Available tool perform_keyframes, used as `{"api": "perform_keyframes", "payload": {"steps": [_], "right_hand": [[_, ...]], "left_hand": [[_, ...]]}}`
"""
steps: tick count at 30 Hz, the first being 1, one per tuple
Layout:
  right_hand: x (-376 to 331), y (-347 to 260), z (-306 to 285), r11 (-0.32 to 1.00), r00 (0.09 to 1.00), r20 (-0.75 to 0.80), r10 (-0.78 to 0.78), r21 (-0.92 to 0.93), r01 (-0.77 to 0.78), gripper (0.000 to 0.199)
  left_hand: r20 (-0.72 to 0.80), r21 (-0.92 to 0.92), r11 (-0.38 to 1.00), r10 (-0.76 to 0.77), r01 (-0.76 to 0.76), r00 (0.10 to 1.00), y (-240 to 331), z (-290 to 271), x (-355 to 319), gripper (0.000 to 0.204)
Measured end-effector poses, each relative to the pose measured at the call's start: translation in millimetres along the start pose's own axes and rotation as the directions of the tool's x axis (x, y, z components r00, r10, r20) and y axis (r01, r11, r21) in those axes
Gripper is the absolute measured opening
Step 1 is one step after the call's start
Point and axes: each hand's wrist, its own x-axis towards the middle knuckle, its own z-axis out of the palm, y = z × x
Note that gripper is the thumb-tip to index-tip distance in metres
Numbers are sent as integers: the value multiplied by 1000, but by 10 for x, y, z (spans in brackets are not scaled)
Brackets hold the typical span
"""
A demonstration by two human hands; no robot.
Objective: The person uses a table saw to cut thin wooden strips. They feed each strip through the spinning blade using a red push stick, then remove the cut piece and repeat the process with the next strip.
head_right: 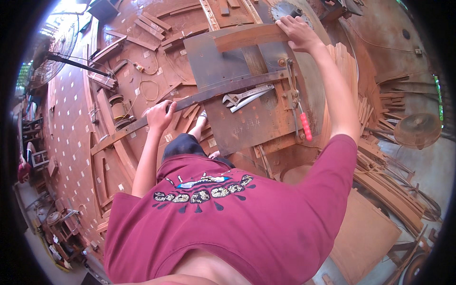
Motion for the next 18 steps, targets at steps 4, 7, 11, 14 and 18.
{"api": "perform_keyframes", "payload": {"steps": [4,7,11,14,18], "right_hand": [[109,164,402,982,994,104,-16,188,-4,70],[65,251,699,954,962,272,-28,295,-56,63],[186,121,864,947,845,532,-41,290,-136,61],[336,63,1049,883,808,589,-14,386,-267,52],[615,-112,1344,832,915,390,-100,538,-139,50]], "left_hand": [[-24,-13,1000,5,-6,1000,0,63,5,45],[-73,10,999,44,-43,996,-40,131,-14,44],[-40,-16,999,-35,35,999,0,105,-18,44],[-76,23,1000,-8,10,997,-48,159,-23,44],[-64,68,998,-3,8,998,-52,171,-14,45]]}}
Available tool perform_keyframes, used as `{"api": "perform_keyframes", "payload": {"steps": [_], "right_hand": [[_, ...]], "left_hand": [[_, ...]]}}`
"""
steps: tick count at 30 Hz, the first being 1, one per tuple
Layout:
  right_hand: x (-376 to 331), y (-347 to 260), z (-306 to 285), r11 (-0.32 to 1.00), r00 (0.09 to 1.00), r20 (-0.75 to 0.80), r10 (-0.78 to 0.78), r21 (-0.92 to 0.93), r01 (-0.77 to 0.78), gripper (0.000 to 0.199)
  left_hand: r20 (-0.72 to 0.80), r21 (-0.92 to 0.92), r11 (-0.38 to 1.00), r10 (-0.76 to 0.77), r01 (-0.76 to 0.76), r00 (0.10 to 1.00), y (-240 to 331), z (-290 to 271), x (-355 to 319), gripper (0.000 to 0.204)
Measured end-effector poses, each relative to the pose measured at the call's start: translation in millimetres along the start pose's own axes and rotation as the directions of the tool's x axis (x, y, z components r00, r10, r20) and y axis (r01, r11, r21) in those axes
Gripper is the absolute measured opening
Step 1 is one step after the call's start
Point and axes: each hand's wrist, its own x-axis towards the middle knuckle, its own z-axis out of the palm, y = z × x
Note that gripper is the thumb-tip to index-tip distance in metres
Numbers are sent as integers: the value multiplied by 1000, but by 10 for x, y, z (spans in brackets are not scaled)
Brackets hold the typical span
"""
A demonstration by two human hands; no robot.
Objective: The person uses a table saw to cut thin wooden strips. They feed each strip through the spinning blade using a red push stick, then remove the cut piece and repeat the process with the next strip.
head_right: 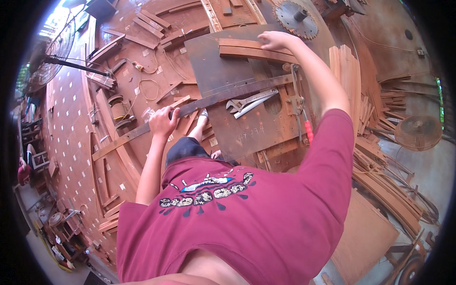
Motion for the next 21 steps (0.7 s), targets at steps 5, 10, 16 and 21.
{"api": "perform_keyframes", "payload": {"steps": [5,10,16,21], "right_hand": [[211,-89,-1,999,989,148,6,-53,1,42],[167,-674,-119,1000,877,481,-4,-6,8,35],[75,-723,-24,996,838,541,71,-86,-28,50],[125,-841,-127,973,792,573,211,-200,-115,44]], "left_hand": [[-39,5,1000,22,-21,999,7,28,47,46],[-73,14,1000,-18,19,997,25,59,30,49],[-41,35,999,14,-12,999,41,26,37,48],[-72,59,998,5,0,997,28,48,27,48]]}}
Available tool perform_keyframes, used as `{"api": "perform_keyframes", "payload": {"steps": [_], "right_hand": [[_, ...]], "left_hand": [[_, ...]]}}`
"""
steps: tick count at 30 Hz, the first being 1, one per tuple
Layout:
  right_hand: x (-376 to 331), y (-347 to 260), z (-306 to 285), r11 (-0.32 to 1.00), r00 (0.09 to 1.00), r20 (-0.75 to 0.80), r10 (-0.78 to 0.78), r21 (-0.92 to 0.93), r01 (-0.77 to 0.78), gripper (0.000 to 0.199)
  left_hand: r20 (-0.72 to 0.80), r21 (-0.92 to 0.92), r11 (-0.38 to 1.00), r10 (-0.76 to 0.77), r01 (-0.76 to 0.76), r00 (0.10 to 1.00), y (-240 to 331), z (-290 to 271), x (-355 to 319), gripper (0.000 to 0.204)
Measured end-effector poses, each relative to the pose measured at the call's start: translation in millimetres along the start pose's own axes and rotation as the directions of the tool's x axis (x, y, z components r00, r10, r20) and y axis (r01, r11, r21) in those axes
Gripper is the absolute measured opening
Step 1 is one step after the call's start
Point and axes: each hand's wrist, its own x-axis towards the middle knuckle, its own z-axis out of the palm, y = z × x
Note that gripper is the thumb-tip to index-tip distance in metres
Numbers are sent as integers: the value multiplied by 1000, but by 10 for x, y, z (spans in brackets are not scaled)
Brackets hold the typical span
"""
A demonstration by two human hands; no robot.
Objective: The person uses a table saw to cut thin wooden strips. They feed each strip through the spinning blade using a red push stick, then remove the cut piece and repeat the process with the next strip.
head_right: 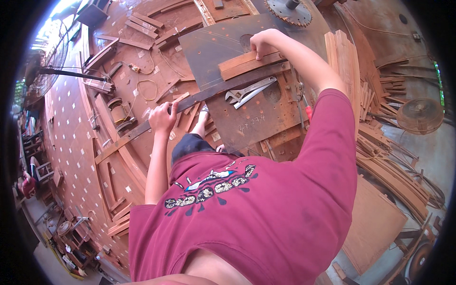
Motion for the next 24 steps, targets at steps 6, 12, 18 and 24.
{"api": "perform_keyframes", "payload": {"steps": [6,12,18,24], "right_hand": [[76,-67,-32,992,990,94,105,54,-110,43],[31,90,48,994,1000,2,7,113,-8,38],[-976,610,37,723,607,-765,216,543,427,33],[-2250,116,1722,533,172,-583,794,804,265,39]], "left_hand": [[53,39,999,-20,18,998,-2,-42,-3,47],[17,28,1000,1,-2,1000,-11,-2,-20,49],[1,-13,1000,10,-10,1000,27,-42,28,52],[120,66,996,-67,60,990,18,-39,15,52]]}}
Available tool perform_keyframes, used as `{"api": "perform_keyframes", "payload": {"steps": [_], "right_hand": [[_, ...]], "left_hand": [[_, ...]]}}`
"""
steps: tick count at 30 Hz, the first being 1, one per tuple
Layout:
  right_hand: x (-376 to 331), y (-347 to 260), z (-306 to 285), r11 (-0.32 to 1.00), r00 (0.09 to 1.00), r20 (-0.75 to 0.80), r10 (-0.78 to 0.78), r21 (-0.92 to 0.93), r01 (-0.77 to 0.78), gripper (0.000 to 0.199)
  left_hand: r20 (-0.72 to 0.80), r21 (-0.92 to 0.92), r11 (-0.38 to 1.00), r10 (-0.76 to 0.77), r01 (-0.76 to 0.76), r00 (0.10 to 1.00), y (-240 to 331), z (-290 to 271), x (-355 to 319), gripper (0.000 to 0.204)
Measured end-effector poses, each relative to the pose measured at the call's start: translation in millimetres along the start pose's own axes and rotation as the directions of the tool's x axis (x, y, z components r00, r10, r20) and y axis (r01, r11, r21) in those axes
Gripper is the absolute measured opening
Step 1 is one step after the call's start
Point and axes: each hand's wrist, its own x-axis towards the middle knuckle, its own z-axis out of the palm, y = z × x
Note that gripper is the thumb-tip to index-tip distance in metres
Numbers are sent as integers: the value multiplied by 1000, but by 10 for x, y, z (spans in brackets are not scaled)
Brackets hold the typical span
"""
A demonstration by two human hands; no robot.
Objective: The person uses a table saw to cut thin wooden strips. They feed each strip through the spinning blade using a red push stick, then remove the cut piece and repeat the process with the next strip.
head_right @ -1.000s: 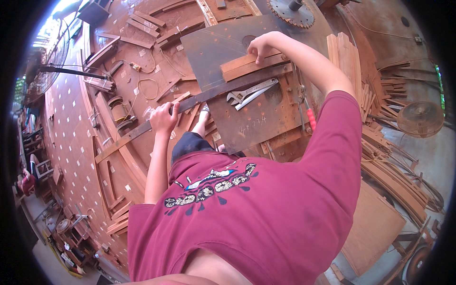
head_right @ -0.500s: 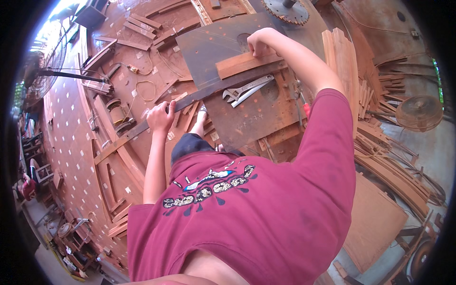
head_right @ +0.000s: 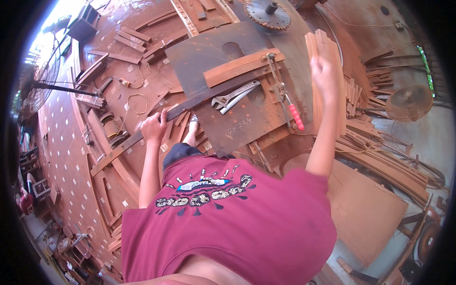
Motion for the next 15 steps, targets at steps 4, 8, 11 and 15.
{"api": "perform_keyframes", "payload": {"steps": [4,8,11,15], "right_hand": [[-1428,549,301,883,824,339,455,-289,-369,45],[-1482,418,296,904,853,298,428,-160,-397,31],[-1252,334,196,869,764,417,492,-291,-401,33],[-1253,236,237,815,754,349,557,-405,-415,38]], "left_hand": [[-49,-1,999,33,-33,998,22,12,4,56],[-83,-9,997,72,-72,994,-7,28,17,60],[-137,-18,995,94,-98,986,-27,34,41,60],[-109,-12,996,83,-85,990,-24,54,38,60]]}}
